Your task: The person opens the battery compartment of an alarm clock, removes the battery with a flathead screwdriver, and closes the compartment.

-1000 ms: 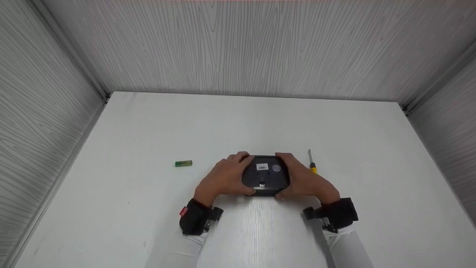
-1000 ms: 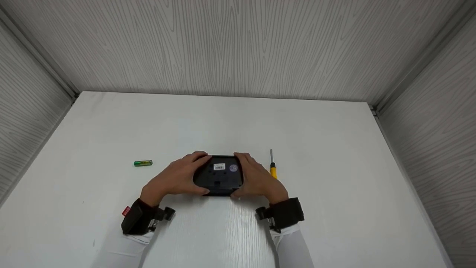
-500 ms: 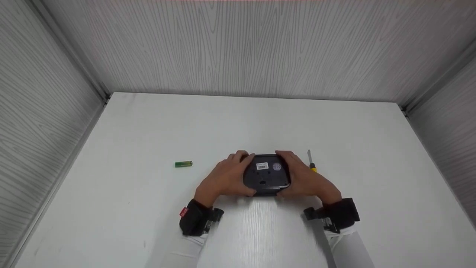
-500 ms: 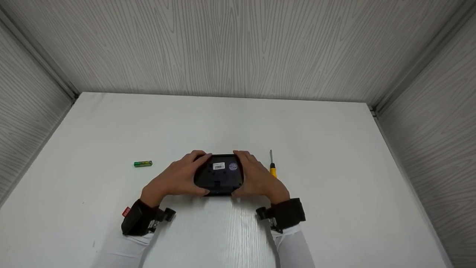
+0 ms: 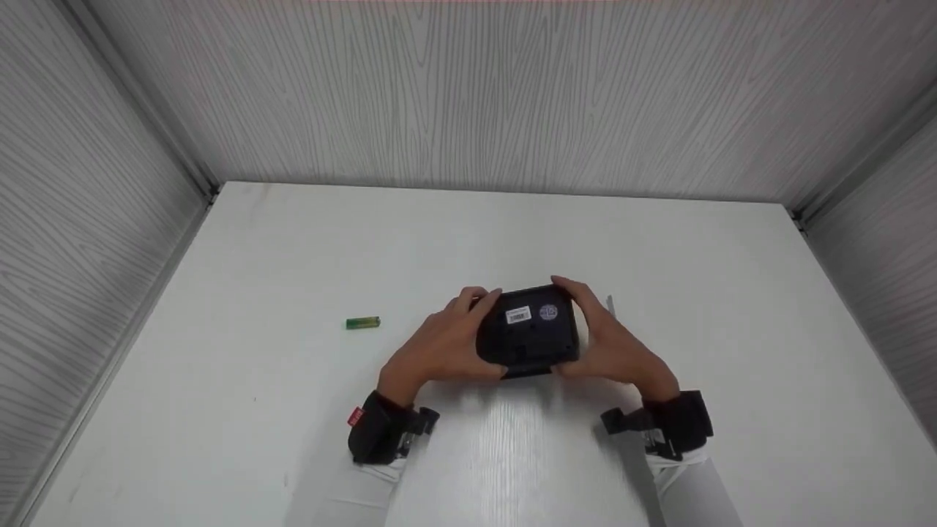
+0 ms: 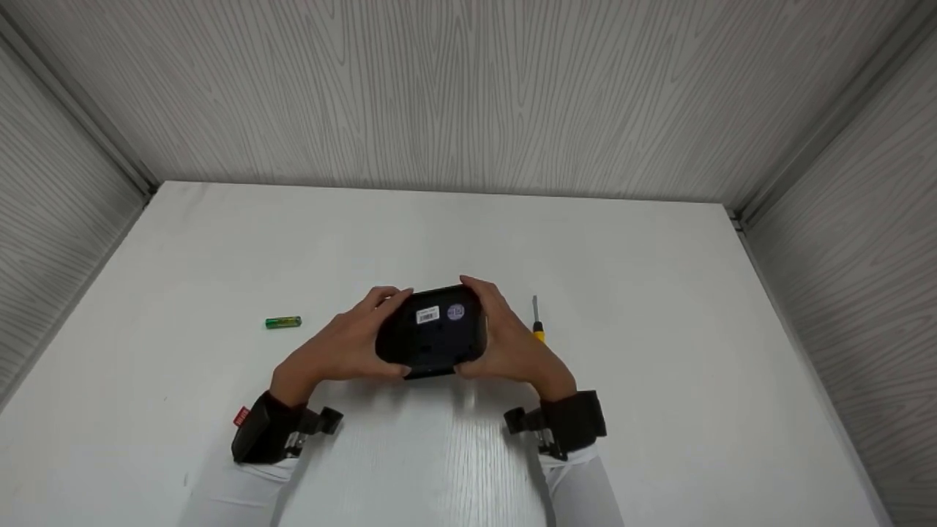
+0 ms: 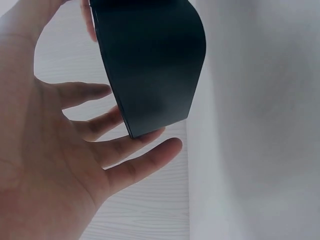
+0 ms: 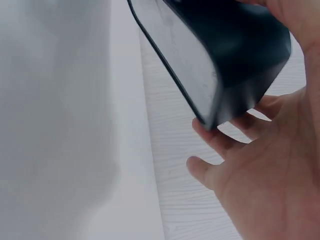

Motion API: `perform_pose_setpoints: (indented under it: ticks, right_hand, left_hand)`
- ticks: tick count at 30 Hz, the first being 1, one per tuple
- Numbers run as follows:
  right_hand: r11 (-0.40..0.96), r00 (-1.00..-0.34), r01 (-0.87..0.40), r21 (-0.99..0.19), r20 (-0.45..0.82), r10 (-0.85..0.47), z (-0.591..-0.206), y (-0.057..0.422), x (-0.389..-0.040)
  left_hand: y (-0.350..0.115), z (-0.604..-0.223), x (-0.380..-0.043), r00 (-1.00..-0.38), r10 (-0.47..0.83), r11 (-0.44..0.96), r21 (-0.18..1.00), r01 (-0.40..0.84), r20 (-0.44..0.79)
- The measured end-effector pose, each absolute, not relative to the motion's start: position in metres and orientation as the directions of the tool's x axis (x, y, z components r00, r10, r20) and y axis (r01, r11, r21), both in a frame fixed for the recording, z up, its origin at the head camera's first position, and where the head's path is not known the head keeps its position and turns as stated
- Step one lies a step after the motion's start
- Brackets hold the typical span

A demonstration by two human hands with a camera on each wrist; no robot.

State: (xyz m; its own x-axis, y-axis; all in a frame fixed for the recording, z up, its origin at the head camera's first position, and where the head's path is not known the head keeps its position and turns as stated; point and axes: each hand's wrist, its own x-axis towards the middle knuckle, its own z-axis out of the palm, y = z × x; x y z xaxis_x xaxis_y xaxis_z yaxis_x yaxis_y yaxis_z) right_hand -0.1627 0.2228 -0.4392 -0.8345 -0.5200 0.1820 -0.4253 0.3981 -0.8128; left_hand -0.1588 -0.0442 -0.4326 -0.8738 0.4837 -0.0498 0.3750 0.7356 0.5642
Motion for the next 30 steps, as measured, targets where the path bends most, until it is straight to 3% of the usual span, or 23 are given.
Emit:
perform_pose_setpoints:
  ticks: [8,15,23,30]
  right_hand:
    - [0.259,-0.844,-0.392,-0.883,0.234,-0.482,-0.421,0.220,-0.155]
    - [0.173,-0.794,-0.473,-0.864,0.332,-0.509,-0.426,0.223,-0.159]
    - [0.119,-0.771,-0.502,-0.856,0.382,-0.509,-0.417,0.222,-0.156]
    - [0.166,-0.760,-0.552,-0.817,0.410,-0.504,-0.413,0.221,-0.154]
  left_hand:
    - [-0.041,-0.427,-0.158,-0.869,0.493,0.702,0.611,0.366,-0.047]
    - [-0.041,-0.432,-0.156,-0.851,0.520,0.677,0.642,0.361,-0.070]
    - [-0.040,-0.435,-0.155,-0.828,0.558,0.613,0.703,0.361,-0.062]
    - [-0.039,-0.434,-0.156,-0.802,0.596,0.493,0.769,0.408,0.043]
